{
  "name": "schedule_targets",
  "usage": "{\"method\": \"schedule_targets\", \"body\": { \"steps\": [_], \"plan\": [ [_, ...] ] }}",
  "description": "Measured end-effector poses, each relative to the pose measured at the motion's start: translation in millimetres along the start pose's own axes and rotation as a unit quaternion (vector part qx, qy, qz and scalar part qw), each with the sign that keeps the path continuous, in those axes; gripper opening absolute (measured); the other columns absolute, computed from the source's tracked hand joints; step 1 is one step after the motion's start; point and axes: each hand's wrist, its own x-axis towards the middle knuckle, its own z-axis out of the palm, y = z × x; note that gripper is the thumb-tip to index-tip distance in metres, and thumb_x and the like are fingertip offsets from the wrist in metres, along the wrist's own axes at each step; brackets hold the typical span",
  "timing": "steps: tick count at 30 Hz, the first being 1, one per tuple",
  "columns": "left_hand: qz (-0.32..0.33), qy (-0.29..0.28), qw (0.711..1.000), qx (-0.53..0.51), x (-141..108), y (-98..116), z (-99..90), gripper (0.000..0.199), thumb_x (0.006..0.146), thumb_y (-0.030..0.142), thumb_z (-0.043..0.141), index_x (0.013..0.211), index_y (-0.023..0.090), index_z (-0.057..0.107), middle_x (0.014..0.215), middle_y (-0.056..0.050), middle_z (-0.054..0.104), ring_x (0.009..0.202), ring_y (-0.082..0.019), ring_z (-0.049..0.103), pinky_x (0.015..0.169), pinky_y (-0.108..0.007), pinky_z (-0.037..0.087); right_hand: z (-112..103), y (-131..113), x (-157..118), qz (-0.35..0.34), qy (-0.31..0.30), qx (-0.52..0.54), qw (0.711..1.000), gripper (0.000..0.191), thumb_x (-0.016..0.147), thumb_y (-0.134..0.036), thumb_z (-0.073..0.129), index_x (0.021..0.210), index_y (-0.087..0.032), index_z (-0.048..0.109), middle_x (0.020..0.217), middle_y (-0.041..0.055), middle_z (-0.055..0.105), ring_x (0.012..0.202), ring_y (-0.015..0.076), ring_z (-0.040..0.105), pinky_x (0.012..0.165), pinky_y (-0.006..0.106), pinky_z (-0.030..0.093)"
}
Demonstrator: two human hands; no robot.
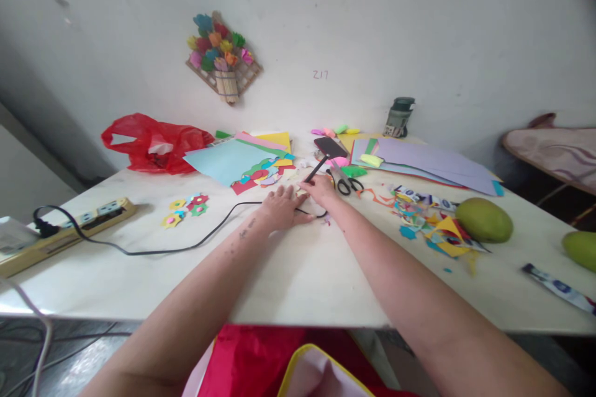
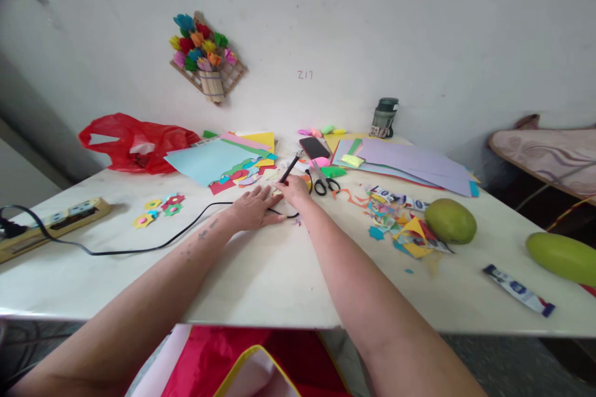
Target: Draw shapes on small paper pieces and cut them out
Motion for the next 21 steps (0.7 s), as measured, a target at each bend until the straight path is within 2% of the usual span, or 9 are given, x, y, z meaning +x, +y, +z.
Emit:
{"method": "schedule_targets", "body": {
  "steps": [10,21],
  "plan": [
    [-0.002,-0.004,1.0,0.001,-0.9,0.9,-1.6,0.08,0.079,0.074,0.023,0.145,0.028,0.025,0.149,-0.014,0.025,0.134,-0.036,0.023,0.101,-0.05,0.027,2.1,4.8,1.9,-0.015,0.02,0.034,0.999,0.012,0.074,-0.026,0.065,0.076,-0.017,0.071,0.077,0.0049,0.071,0.075,0.0163,0.064,0.07,0.025,0.047],
    [-0.003,0.001,1.0,-0.004,-1.0,1.7,-1.7,0.079,0.08,0.073,0.026,0.145,0.026,0.026,0.149,-0.014,0.025,0.133,-0.035,0.024,0.102,-0.05,0.027,4.5,5.4,1.5,0.012,-0.014,0.045,0.999,0.017,0.075,-0.031,0.066,0.079,-0.016,0.072,0.08,0.0064,0.072,0.075,0.0166,0.064,0.067,0.024,0.047]
  ]
}}
